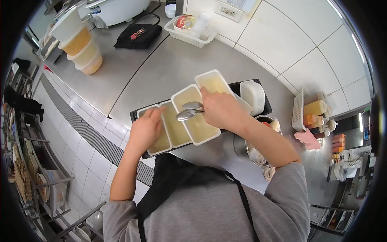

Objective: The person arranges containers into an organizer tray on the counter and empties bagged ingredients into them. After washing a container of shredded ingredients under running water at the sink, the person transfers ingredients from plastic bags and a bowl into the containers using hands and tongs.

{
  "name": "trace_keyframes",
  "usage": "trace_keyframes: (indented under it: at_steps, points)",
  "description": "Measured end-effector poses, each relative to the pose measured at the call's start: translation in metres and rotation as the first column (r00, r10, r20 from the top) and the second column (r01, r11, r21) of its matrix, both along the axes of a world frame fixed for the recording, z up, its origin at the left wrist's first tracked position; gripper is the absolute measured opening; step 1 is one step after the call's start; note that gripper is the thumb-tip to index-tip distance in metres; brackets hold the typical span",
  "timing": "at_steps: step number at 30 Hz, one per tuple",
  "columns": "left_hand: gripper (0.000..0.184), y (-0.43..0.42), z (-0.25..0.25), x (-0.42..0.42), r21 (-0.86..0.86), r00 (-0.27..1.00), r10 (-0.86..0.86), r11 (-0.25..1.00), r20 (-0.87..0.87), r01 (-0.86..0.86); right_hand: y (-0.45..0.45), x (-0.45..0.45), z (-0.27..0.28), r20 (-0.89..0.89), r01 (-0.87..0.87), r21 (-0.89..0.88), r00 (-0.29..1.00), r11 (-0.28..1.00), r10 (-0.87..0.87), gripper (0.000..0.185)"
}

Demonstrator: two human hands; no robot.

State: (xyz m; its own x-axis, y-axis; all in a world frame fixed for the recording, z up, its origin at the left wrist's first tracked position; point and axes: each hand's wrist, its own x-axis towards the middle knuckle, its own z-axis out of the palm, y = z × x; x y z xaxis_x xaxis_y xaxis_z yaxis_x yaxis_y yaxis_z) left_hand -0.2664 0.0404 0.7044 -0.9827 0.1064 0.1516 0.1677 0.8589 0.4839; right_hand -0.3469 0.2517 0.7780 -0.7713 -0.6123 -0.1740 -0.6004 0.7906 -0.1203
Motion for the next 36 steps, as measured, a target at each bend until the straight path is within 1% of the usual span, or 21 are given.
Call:
trace_keyframes:
  at_steps: [1, 4, 7, 10, 12, 14, 16, 17, 19, 20, 21, 23, 25, 27, 28, 30, 31, 33, 34, 35, 36]
  points:
    - [0.035, 0.001, 0.007, 0.000, 0.049, 0.998, 0.009, 0.999, -0.056, -0.006, -0.002, 0.000, 0.001, 0.058, 0.039, -0.022, 0.998, 0.999, -0.037, 0.030]
    - [0.028, -0.001, 0.010, -0.003, 0.088, 0.981, 0.011, 0.996, -0.194, 0.006, 0.012, -0.007, -0.015, 0.055, 0.046, -0.048, 0.998, 0.998, -0.044, 0.035]
    - [0.024, 0.007, 0.019, -0.003, 0.192, 0.990, 0.053, 0.981, -0.127, -0.028, 0.025, -0.005, -0.026, 0.108, 0.162, -0.034, 0.982, 0.986, -0.157, 0.033]
    - [0.022, 0.011, 0.017, -0.004, 0.178, 0.972, 0.003, 0.983, -0.235, 0.040, 0.044, -0.014, 0.000, 0.086, 0.098, -0.106, 0.992, 0.990, -0.089, 0.032]
    - [0.020, 0.010, 0.012, -0.007, 0.184, 0.960, -0.016, 0.980, -0.278, 0.070, 0.068, -0.041, 0.028, 0.061, 0.320, -0.216, 0.947, 0.922, -0.315, 0.036]
    - [0.019, 0.012, 0.015, -0.009, 0.189, 0.960, -0.034, 0.978, -0.278, 0.089, 0.111, -0.087, 0.013, -0.112, 0.390, -0.184, 0.903, 0.902, -0.414, 0.045]
    - [0.018, 0.018, 0.024, -0.012, 0.206, 0.970, -0.037, 0.975, -0.239, 0.088, 0.147, -0.111, -0.016, -0.011, 0.463, 0.024, 0.886, 0.886, -0.463, 0.052]
    - [0.019, 0.024, 0.025, -0.017, 0.204, 0.963, -0.093, 0.968, -0.254, 0.148, 0.158, -0.117, -0.025, 0.034, 0.482, 0.131, 0.871, 0.866, -0.490, 0.056]
    - [0.020, 0.039, 0.028, -0.029, 0.198, 0.940, -0.195, 0.946, -0.280, 0.256, 0.156, -0.104, -0.038, -0.092, 0.452, 0.142, 0.892, 0.881, -0.442, 0.062]
    - [0.022, 0.052, 0.030, -0.036, 0.211, 0.945, -0.261, 0.930, -0.197, 0.301, 0.152, -0.098, -0.043, -0.149, 0.435, 0.152, 0.898, 0.888, -0.414, 0.066]
    - [0.023, 0.069, 0.033, -0.043, 0.227, 0.939, -0.327, 0.911, -0.109, 0.344, 0.149, -0.096, -0.037, -0.066, 0.464, 0.164, 0.886, 0.871, -0.459, 0.070]
    - [0.028, 0.110, 0.026, -0.060, 0.201, 0.876, -0.462, 0.853, -0.143, 0.482, 0.153, -0.095, -0.016, -0.067, 0.488, 0.075, 0.873, 0.870, -0.484, 0.067]
    - [0.034, 0.153, 0.033, -0.069, 0.135, 0.856, -0.513, 0.846, -0.064, 0.516, 0.161, -0.097, 0.008, -0.121, 0.492, -0.044, 0.862, 0.870, -0.493, 0.066]
    - [0.036, 0.190, 0.021, -0.087, 0.005, 0.822, -0.552, 0.831, 0.139, 0.557, 0.176, -0.095, 0.028, -0.224, 0.462, -0.186, 0.839, 0.867, -0.496, 0.066]
    - [0.036, 0.201, 0.020, -0.096, -0.060, 0.798, -0.555, 0.811, 0.237, 0.582, 0.179, -0.088, 0.037, -0.166, 0.470, -0.283, 0.834, 0.836, -0.526, 0.068]
    - [0.037, 0.204, 0.020, -0.111, 0.074, 0.808, -0.582, 0.813, 0.092, 0.577, 0.184, -0.070, 0.048, -0.050, 0.480, -0.469, 0.824, 0.741, -0.565, 0.071]
    - [0.038, 0.200, 0.025, -0.117, 0.141, 0.810, -0.586, 0.804, 0.022, 0.577, 0.193, -0.068, 0.041, -0.076, 0.459, -0.541, 0.807, 0.704, -0.585, 0.076]
    - [0.039, 0.178, 0.050, -0.122, 0.540, 0.897, -0.398, 0.806, 0.191, 0.242, 0.208, -0.063, 0.027, -0.045, 0.475, -0.659, 0.750, 0.584, -0.660, 0.081]
    - [0.037, 0.162, 0.072, -0.125, 0.634, 0.867, -0.442, 0.745, 0.232, 0.210, 0.212, -0.060, 0.020, -0.020, 0.477, -0.708, 0.723, 0.521, -0.690, 0.083]
    - [0.036, 0.146, 0.090, -0.128, 0.715, 0.832, -0.485, 0.679, 0.270, 0.165, 0.211, -0.056, 0.015, 0.009, 0.528, -0.652, 0.723, 0.544, -0.691, 0.084]
    - [0.030, 0.133, 0.100, -0.128, 0.729, 0.833, -0.487, 0.665, 0.262, 0.159, 0.207, -0.051, 0.012, 0.039, 0.573, -0.592, 0.723, 0.567, -0.690, 0.084]
